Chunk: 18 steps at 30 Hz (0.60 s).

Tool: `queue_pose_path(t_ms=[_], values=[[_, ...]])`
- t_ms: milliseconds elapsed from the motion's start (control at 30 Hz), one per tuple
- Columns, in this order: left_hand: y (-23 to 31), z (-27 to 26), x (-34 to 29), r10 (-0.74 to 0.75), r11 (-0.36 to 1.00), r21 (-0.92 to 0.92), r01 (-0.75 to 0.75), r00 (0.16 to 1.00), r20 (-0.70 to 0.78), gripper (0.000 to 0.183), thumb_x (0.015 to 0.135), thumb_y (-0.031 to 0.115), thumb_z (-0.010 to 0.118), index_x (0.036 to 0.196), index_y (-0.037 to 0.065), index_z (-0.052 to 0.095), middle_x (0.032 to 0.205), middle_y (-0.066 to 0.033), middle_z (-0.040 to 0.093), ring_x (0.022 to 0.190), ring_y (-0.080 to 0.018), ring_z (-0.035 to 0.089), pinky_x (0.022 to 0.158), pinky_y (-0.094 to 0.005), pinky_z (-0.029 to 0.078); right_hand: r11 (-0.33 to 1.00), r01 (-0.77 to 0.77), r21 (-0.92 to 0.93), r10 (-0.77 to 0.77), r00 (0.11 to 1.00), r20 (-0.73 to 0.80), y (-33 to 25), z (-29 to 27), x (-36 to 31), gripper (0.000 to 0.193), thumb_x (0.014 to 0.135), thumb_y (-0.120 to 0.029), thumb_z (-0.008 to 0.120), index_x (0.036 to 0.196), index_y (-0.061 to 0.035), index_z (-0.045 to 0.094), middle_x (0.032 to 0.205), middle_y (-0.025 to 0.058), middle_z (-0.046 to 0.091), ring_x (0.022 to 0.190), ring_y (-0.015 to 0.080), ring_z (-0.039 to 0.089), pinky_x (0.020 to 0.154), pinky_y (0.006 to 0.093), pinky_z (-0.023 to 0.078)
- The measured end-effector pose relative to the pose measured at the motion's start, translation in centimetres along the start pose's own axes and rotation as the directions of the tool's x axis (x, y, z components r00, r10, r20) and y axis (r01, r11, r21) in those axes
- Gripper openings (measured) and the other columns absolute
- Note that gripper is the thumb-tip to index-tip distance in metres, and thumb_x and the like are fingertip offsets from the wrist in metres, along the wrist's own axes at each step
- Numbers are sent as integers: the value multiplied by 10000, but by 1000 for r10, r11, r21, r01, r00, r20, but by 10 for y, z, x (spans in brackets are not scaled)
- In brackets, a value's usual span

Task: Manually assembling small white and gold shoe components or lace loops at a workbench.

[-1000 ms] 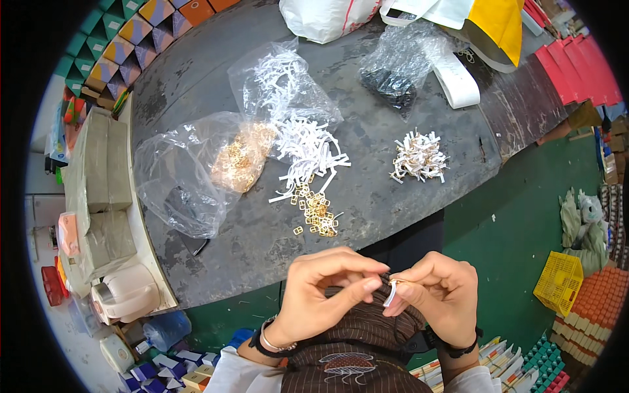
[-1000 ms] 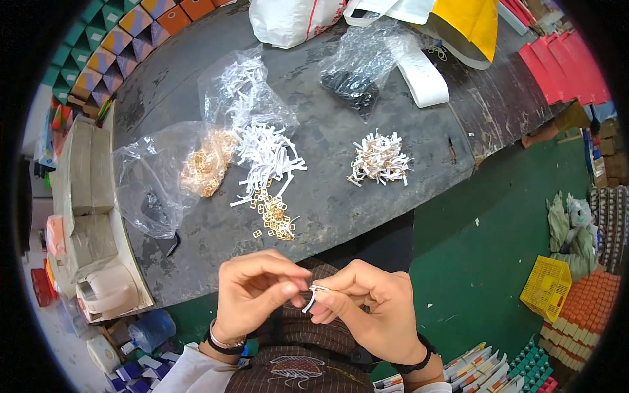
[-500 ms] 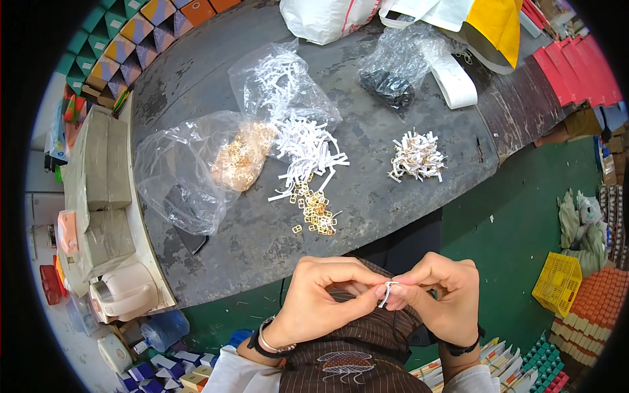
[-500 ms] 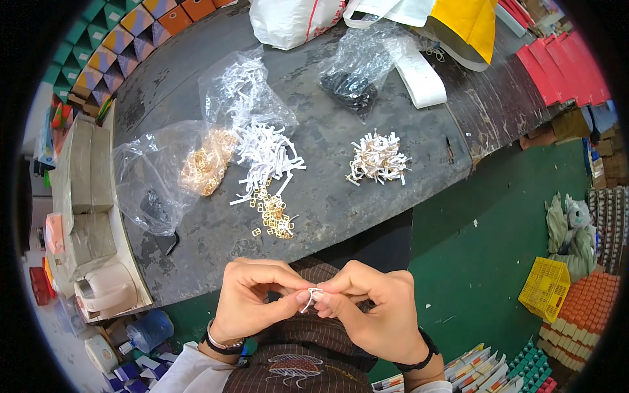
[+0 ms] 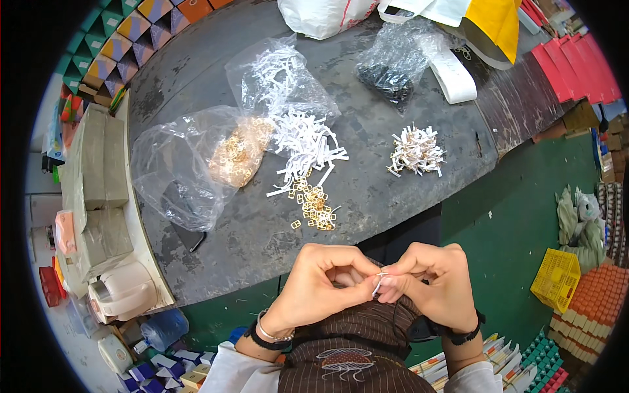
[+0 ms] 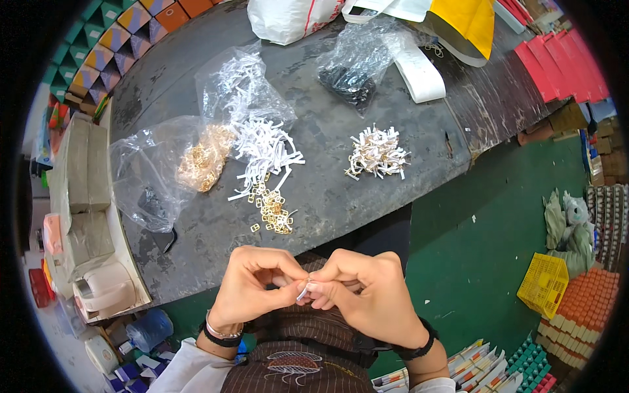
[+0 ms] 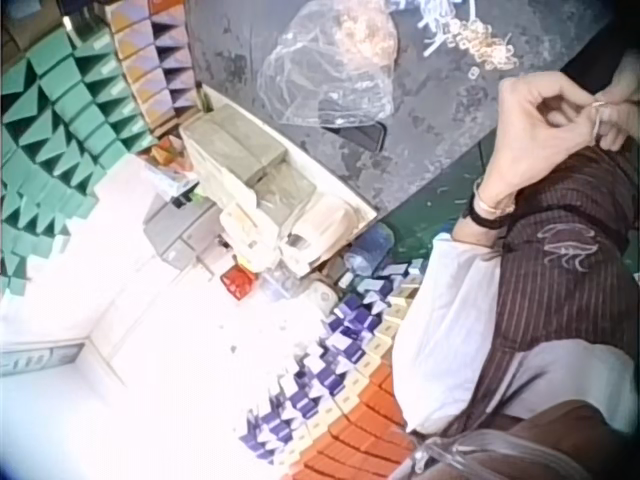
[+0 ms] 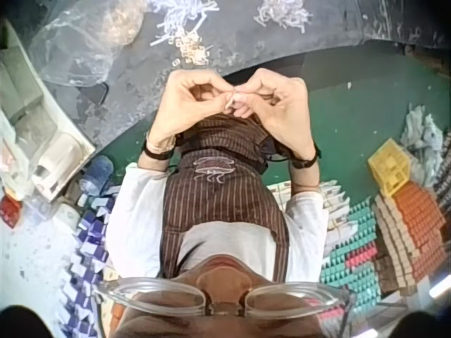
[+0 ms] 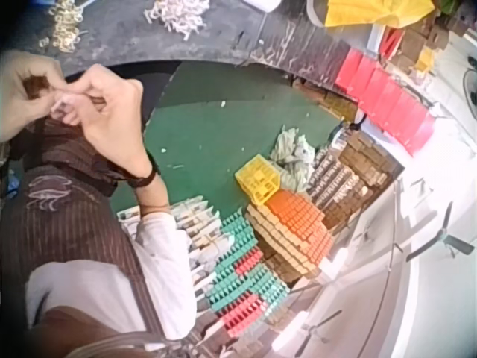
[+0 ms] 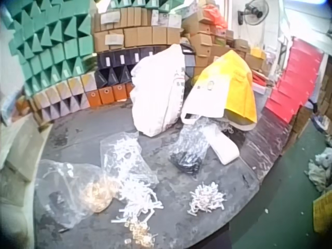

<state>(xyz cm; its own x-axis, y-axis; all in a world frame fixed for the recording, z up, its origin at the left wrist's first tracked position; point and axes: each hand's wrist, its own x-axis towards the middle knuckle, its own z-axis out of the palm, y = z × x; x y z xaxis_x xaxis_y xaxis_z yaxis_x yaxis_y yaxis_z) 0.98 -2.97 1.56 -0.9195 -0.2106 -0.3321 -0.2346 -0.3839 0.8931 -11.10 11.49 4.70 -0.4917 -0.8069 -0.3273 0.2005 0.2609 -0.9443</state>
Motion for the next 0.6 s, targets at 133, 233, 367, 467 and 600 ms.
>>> queue_pose_path(t_ms=[133, 233, 367, 467, 600], values=[[3, 5, 3, 66, 997, -30, -67, 996, -56, 52, 823, -50, 643, 866, -73, 663, 805, -93, 664, 697, -102, 637, 617, -210, 519, 975, -11, 220, 5, 1000, 28, 6, -8, 2, 163, 816, 74, 658, 969, 65, 603, 866, 162, 687, 777, 181, 691, 708, 263, 570], [0, 12, 1, 156, 982, -70, -173, 968, -196, 69, 849, -25, 647, 900, -68, 662, 857, -88, 660, 760, -94, 636, 656, -211, 524, 970, 41, 238, -30, 998, -51, 0, -6, 0, 491, 748, 86, 725, 1180, 39, 496, 1020, 172, 643, 881, 196, 676, 769, 277, 565], [-3, 25, 0, 226, 961, -78, -267, 914, -337, 86, 843, -48, 643, 921, -78, 661, 860, -102, 655, 775, -112, 636, 684, -241, 540, 965, 251, 75, -237, 959, -154, 5, 5, -4, 472, 721, 98, 741, 1137, 36, 528, 983, 140, 635, 862, 193, 679, 732, 276, 574], [-8, 34, 1, 296, 945, -5, -327, 863, -410, 84, 842, -50, 643, 920, -73, 663, 860, -98, 653, 766, -109, 633, 689, -240, 540, 915, 399, -61, -403, 890, -213, 10, 11, -1, 382, 718, 105, 736, 1058, 40, 576, 983, 144, 635, 840, 190, 684, 703, 271, 580], [-11, 38, 0, 354, 922, 29, -386, 811, -466, 81, 835, -61, 644, 912, -70, 665, 863, -101, 654, 758, -111, 636, 666, -230, 532, 867, 447, -221, -487, 854, -182, 6, 15, 4, 211, 740, 88, 725, 925, 42, 636, 913, 140, 653, 759, 166, 672, 659, 250, 560]])
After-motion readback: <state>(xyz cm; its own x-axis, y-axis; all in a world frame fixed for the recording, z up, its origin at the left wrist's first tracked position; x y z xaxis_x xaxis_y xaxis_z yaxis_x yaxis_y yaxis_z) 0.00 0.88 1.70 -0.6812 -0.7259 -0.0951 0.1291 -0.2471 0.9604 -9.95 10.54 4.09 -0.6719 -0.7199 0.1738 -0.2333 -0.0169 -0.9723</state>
